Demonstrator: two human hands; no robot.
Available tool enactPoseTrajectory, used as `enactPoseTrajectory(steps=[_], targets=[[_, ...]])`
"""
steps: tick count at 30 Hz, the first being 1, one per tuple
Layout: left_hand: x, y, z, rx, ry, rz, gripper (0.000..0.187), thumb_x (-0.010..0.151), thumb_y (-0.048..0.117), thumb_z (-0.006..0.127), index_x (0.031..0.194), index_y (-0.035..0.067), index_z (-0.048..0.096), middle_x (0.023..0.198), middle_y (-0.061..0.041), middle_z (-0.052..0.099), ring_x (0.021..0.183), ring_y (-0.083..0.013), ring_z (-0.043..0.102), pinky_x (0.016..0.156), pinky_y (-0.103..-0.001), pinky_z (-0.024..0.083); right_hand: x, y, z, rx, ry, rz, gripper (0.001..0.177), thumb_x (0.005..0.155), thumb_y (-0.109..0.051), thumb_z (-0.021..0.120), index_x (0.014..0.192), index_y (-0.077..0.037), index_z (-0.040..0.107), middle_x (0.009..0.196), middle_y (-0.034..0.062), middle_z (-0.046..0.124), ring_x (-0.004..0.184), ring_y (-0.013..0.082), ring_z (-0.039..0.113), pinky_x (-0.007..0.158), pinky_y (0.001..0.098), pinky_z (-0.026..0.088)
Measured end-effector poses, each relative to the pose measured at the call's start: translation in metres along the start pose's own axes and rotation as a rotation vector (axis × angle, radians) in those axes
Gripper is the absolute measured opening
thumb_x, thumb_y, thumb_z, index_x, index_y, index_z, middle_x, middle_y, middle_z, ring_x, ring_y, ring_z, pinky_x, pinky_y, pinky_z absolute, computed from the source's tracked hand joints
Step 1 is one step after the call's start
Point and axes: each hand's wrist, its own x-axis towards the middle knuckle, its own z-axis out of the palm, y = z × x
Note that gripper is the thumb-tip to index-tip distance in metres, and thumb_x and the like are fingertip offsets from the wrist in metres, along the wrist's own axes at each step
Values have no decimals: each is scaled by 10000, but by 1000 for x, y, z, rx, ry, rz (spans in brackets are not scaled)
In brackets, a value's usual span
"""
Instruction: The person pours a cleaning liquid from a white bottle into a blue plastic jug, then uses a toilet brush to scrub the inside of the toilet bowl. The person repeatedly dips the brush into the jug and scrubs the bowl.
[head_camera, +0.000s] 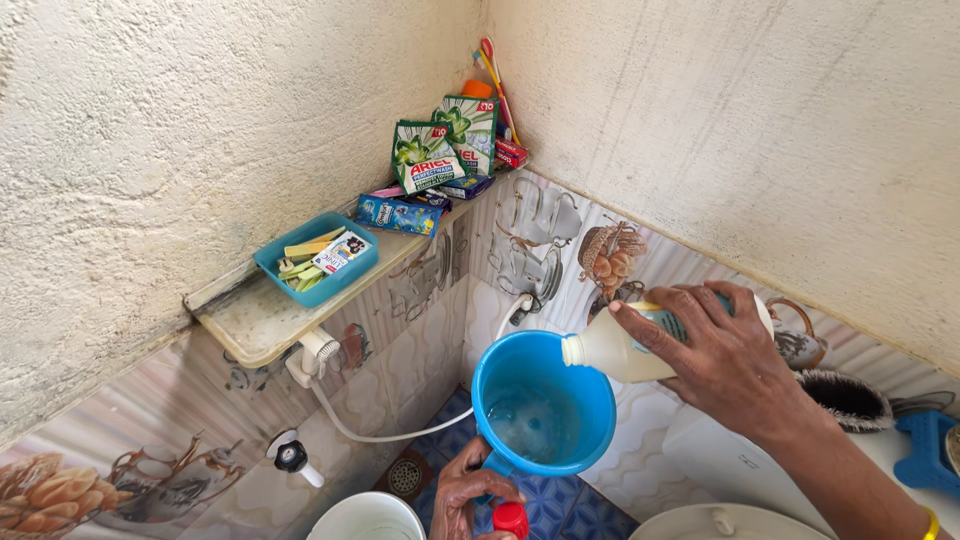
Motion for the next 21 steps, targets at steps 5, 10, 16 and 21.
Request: enactPoseTrajectory(steps=[5, 10, 16, 21], targets=[[0, -18, -3, -82, 33, 63, 609, 818, 645, 686, 801, 55, 835, 949, -177, 751, 891, -224, 727, 768, -344, 533, 2, 1, 3, -72, 12, -38, 978, 549, -198, 852, 1461, -325, 519, 1256, 95, 651, 1110, 272, 618, 969, 553, 428], [3, -49, -10, -122, -21, 189, 541, 896, 514, 667, 823, -1, 815, 1120, -255, 730, 1091, -322, 730, 986, -391, 515, 3, 7, -3, -143, 74, -92, 736, 731, -163, 672, 1437, -325, 540, 1172, 89, 657, 1109, 256, 629, 992, 563, 422], [-3, -139, -17, -492, 120, -290, 228, 759, 16, 762, 978, -2, 825, 1050, -278, 761, 963, -301, 757, 928, -323, 529, 10, 9, -3, -171, 161, -155, 589, 842, -195, 572, 1397, -390, 536, 1195, 80, 662, 1113, 231, 637, 1023, 579, 397], [-39, -204, -15, -190, 80, 68, 153, 847, -57, 783, 973, -143, 795, 1017, -302, 737, 937, -325, 775, 896, -358, 565, 24, 13, 0, -190, 172, -169, 572, 877, -210, 559, 1421, -385, 530, 1195, 90, 659, 1112, 234, 639, 1016, 580, 397]])
